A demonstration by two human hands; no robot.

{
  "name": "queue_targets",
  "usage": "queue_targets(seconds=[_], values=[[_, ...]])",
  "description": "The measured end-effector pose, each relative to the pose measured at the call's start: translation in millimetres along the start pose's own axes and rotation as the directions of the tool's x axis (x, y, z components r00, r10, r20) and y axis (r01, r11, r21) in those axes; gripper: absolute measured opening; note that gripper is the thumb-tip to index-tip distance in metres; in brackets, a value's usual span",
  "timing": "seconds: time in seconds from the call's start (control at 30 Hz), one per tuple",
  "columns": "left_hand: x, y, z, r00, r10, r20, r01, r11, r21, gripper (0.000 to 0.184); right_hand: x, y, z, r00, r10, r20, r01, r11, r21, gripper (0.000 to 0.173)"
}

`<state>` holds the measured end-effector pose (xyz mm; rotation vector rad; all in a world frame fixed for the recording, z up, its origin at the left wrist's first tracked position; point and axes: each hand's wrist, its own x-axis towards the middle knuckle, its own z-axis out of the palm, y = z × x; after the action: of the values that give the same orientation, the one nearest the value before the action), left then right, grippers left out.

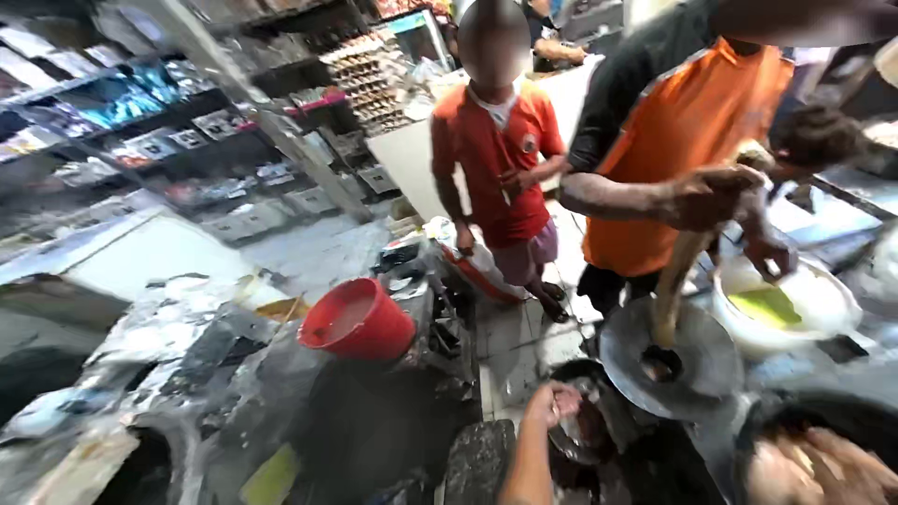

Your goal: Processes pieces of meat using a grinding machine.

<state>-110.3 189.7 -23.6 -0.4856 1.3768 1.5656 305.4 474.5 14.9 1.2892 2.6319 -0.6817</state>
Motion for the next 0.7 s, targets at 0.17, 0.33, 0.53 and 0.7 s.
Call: queue_targets(seconds=[0.17, 0.33, 0.53, 0.7], values=[[-93, 33, 107, 0.826, 0.096, 0.555, -0.319, 0.892, 0.321, 0.047, 6, 13, -43, 0.888, 0.432, 0.158, -0.431, 0.661, 0.615, 0.058], [-149, -50, 243, 0.455, -0.124, 0.882, -0.699, 0.563, 0.440, 0.046, -31, 28, -78, 0.997, 0.065, 0.045, -0.037, -0.123, 0.992, 0.042], [-141, -176, 332, 0.573, -0.186, 0.798, -0.694, 0.408, 0.593, 0.079, -66, -10, -87, 0.960, 0.237, -0.149, 0.230, -0.367, 0.901, 0.086], [-165, -155, 291, 0.698, -0.168, 0.696, -0.569, 0.460, 0.682, 0.061, -41, 7, -75, 0.852, 0.511, -0.112, 0.438, -0.580, 0.687, 0.070]])
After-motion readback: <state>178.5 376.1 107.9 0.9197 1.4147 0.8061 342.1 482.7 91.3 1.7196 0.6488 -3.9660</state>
